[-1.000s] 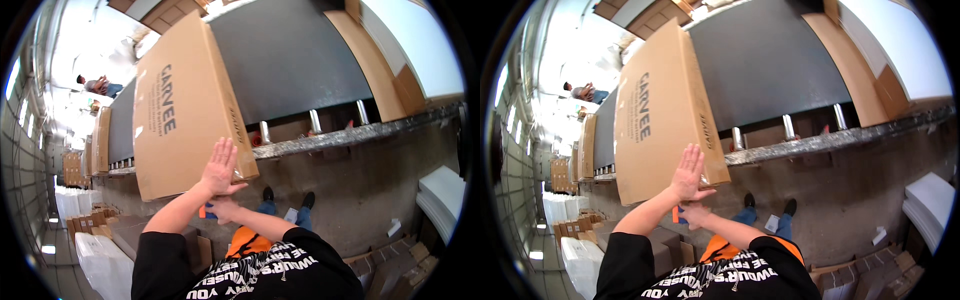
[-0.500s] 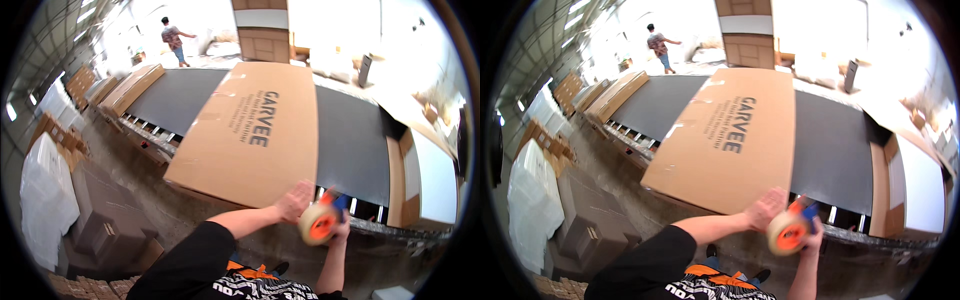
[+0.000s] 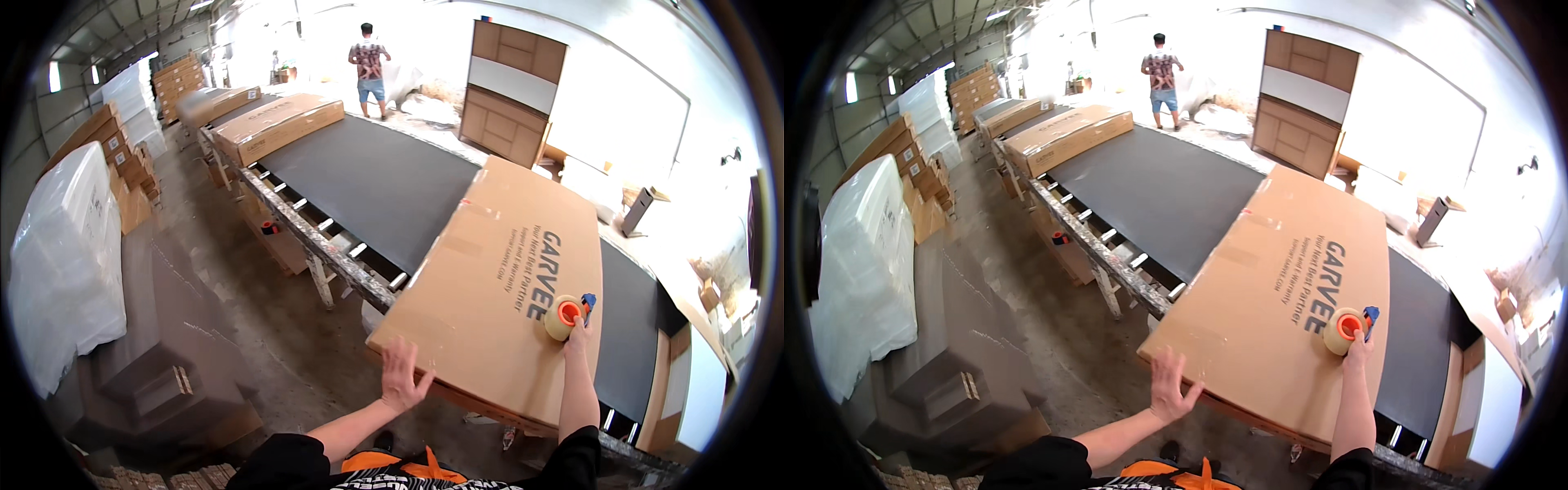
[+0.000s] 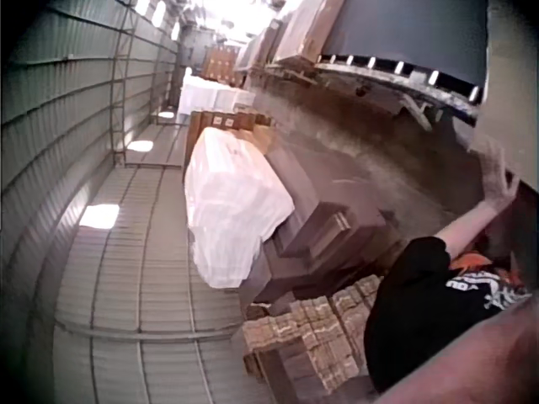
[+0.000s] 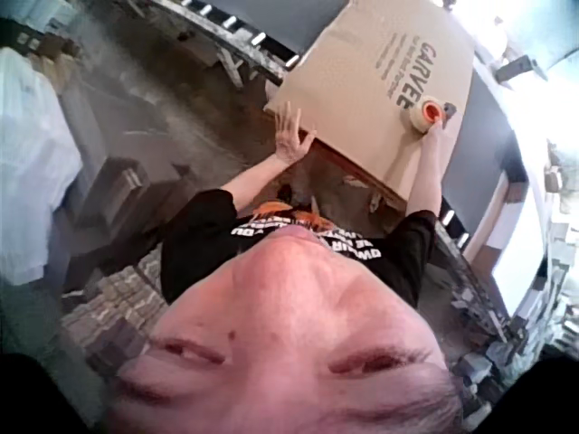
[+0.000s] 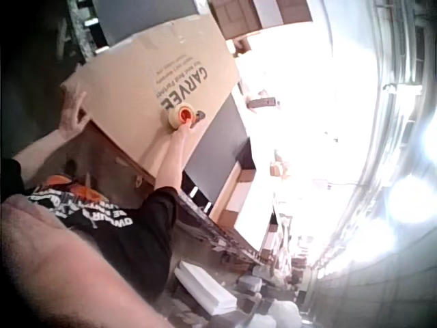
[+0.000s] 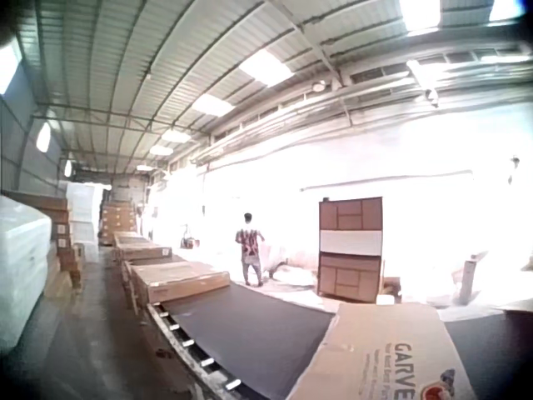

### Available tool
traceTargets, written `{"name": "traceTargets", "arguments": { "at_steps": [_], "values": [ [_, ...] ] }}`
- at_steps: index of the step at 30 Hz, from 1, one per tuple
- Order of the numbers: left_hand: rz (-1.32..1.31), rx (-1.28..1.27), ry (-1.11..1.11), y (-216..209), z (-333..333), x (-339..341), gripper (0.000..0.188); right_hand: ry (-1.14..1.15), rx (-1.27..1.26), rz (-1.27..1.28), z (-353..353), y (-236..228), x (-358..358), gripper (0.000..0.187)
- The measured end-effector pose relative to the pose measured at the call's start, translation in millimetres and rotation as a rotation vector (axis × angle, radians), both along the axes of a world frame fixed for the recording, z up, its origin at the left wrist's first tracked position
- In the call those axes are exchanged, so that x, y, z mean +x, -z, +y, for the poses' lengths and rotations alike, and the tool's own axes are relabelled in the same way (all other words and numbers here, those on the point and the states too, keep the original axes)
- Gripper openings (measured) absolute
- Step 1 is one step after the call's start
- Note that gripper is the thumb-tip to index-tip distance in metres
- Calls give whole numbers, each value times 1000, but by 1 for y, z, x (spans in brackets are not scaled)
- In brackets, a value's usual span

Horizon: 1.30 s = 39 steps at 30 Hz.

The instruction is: The person seals large cardboard boxes on a packing line using a tape dispenser, moving along the boxes to apply tape to the edges and folds, and then prepares the next box by placing a white foam board inside.

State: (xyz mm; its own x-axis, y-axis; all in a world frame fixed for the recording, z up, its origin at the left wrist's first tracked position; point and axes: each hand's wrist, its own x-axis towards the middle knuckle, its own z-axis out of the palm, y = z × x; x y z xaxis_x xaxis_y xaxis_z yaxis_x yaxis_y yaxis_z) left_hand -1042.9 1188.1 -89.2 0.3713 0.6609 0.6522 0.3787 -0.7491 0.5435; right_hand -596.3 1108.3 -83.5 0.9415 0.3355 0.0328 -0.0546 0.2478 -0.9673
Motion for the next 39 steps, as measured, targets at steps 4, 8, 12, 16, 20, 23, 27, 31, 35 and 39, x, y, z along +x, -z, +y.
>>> {"name": "traceTargets", "arguments": {
  "at_steps": [4, 8, 12, 16, 20, 23, 27, 31, 35, 39],
  "values": [
    [58, -3, -392, 2, 52, 6, 52, 63, -122, -77, 39, 8, 32, 40],
    [131, 18, -439, 3, 58, 8, 41, 129, -368, -79, 89, -9, 42, 43],
    [119, 47, -402, 3, 57, 3, 34, 168, -455, -95, 125, -23, 61, 44],
    [140, 65, -352, 2, 60, 10, 36, -187, -230, 185, 105, -13, 116, 73],
    [203, 89, -377, -3, 64, -13, 38, 27, -778, -440, 26, -21, 38, 76],
    [204, 100, -324, -4, 68, -5, 38, 20, -1141, -716, -86, 12, 28, 85],
    [196, 98, -298, -5, 67, -10, 36, -139, -965, -703, -150, 19, 6, 90],
    [174, 85, -265, -6, 70, -16, 32, -343, -366, 334, -166, -21, -30, 62],
    [147, 73, -226, -7, 83, -26, 28, -110, -191, 640, -147, -47, -96, 62],
    [67, 139, -49, -11, 168, -41, 26, -135, -258, 643, -180, 2, -127, 64]
  ]
}}
